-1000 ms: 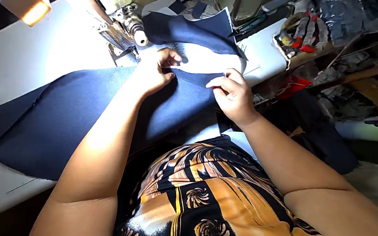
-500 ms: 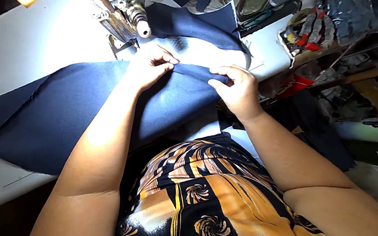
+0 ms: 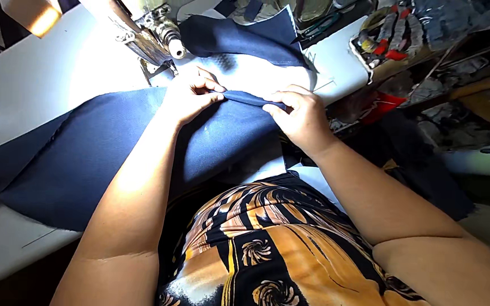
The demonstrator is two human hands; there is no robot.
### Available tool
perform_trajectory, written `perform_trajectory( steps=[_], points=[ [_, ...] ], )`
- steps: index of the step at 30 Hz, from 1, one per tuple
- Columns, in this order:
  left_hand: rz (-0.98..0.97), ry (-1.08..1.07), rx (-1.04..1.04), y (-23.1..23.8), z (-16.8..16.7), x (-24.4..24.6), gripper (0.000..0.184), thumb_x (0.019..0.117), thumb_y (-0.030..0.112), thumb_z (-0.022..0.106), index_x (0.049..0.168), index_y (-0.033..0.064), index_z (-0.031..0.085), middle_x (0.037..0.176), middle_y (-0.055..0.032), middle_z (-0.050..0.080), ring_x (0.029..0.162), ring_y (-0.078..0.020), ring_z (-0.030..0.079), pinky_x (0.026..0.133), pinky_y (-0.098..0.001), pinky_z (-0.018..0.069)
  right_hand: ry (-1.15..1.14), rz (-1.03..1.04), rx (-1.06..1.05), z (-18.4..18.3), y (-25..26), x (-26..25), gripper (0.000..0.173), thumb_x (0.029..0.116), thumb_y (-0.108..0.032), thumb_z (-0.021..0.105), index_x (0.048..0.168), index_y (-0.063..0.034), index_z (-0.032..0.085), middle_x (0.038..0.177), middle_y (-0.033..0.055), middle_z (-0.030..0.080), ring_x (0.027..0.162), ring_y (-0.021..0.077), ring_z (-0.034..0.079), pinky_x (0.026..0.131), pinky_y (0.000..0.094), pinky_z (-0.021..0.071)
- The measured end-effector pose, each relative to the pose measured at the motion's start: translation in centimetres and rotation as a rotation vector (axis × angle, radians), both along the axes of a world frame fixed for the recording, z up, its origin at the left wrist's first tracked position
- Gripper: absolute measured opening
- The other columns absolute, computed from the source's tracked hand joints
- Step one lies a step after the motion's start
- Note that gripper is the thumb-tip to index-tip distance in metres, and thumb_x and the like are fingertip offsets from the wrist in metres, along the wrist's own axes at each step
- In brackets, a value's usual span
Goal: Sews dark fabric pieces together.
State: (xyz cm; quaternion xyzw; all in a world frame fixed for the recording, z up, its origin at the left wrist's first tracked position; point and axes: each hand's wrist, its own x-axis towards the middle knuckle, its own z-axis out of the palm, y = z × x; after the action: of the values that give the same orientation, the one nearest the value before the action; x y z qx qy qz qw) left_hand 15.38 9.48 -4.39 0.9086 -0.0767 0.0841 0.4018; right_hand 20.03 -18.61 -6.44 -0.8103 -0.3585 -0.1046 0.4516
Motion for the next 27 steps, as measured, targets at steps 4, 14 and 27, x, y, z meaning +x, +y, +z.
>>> perform_trajectory(
  steps=[4,14,27],
  points=[
    [-0.099,0.071,0.165,0.2,1.2,1.0,0.023,0.0974,0.028,0.065,0.094,0.0086,0.077,0.108,-0.007,0.07,0.111,-0.0135,0.06,0.1,-0.0349,0.0438,-0.062,0.009,-0.16,0.3,0.0,0.3,0.027,0.1009,-0.016,0.059,0.084,0.0032,0.066,0.09,0.0184,0.064,0.092,0.0312,0.065,0.084,0.0418,0.0539],
    [0.229,0.184,0.609,-6.9,4.1,0.2,0.02,0.0995,0.016,0.062,0.1,0.0001,0.075,0.104,-0.0212,0.069,0.102,-0.0388,0.067,0.088,-0.0563,0.0529,-0.059,0.119,-0.394,1.6,-0.3,2.6,0.022,0.0969,-0.016,0.063,0.116,-0.009,0.074,0.117,0.0178,0.069,0.122,0.0397,0.06,0.1,0.0604,0.0456],
    [-0.025,-0.03,0.579,1.2,0.9,-9.5,0.047,0.1027,0.033,0.039,0.131,0.0117,0.069,0.135,-0.0127,0.066,0.134,-0.0316,0.056,0.114,-0.0573,0.0376,-0.345,0.534,-0.429,2.4,5.0,-5.4,0.031,0.099,-0.023,0.053,0.088,-0.005,0.075,0.104,0.0116,0.074,0.099,0.0287,0.07,0.085,0.0467,0.0553]
  ],
)
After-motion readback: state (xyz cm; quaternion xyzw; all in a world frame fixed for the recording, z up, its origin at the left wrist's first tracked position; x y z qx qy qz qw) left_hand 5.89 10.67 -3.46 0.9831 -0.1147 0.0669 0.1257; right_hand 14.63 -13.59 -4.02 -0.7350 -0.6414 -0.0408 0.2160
